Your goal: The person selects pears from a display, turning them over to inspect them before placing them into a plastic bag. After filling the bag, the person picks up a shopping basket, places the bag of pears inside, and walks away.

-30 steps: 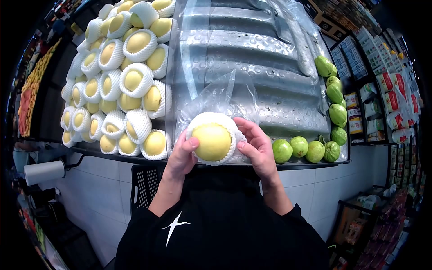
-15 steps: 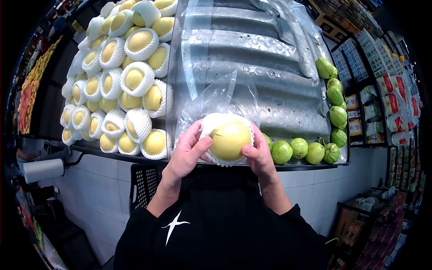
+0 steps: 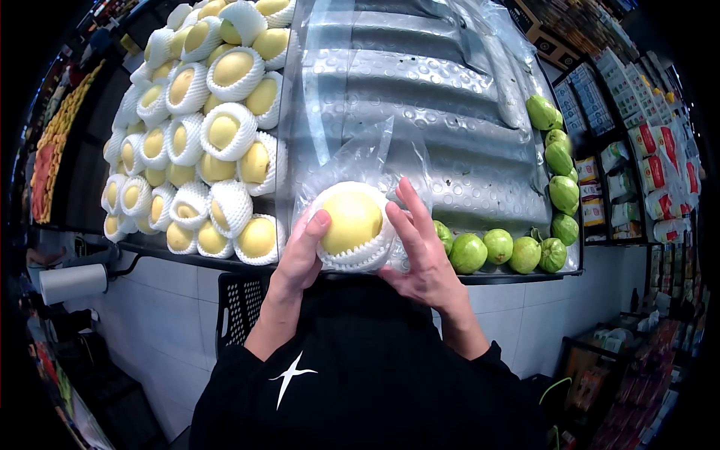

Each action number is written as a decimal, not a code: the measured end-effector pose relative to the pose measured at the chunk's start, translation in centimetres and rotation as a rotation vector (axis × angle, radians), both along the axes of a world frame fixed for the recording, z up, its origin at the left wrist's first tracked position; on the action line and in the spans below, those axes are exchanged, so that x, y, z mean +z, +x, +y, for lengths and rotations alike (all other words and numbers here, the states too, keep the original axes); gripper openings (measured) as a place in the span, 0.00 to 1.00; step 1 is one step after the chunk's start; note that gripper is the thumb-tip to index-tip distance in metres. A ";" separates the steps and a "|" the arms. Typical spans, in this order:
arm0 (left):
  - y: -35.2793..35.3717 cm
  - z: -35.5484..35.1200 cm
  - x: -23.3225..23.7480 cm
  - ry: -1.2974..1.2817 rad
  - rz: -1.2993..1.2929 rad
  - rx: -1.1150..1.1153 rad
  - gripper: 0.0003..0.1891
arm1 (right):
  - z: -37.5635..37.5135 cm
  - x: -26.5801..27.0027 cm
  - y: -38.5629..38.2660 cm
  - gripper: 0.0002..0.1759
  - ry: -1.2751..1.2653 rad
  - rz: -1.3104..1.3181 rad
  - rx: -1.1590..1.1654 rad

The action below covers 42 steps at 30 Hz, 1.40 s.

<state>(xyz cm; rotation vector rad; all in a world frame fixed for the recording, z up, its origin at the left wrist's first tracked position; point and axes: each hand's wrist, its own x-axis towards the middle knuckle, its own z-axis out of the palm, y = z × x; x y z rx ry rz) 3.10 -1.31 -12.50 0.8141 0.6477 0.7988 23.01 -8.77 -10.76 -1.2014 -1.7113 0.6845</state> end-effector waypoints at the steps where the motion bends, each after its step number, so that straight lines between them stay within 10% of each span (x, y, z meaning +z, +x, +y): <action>1: -0.2 -0.2 -0.2 0.000 0.000 -0.003 0.43 | 0.2 -0.3 0.0 0.58 0.095 -0.098 0.009; 4: -1.6 0.2 -0.3 -0.033 0.062 -0.092 0.49 | 0.6 -1.2 0.2 0.55 0.220 -0.123 0.010; 6: -2.5 1.2 1.5 0.285 0.255 -0.430 0.54 | 0.6 -1.5 0.5 0.49 0.007 0.458 -0.022; 10: 0.1 -0.3 1.9 0.589 0.372 0.003 0.52 | 0.6 -1.6 0.1 0.36 -0.269 0.835 -0.114; 15: 0.0 1.1 -1.6 0.273 0.143 -0.043 0.23 | 0.1 -3.0 1.0 0.33 -0.482 0.870 -0.005; 22: 0.6 -0.1 -0.3 0.484 0.226 0.017 0.32 | -0.1 -2.8 0.7 0.33 -0.489 0.750 -0.044; 27: -0.2 0.9 -1.7 0.105 0.043 -0.060 0.42 | -0.2 -3.7 1.0 0.31 -0.434 0.708 -0.023; 33: 0.5 -0.3 -0.1 0.479 0.284 -0.065 0.39 | -0.1 -2.7 0.5 0.34 -0.398 0.632 -0.017; 42: -0.2 0.2 -1.6 0.334 0.166 -0.059 0.42 | 0.2 -3.3 0.4 0.35 -0.345 0.611 -0.047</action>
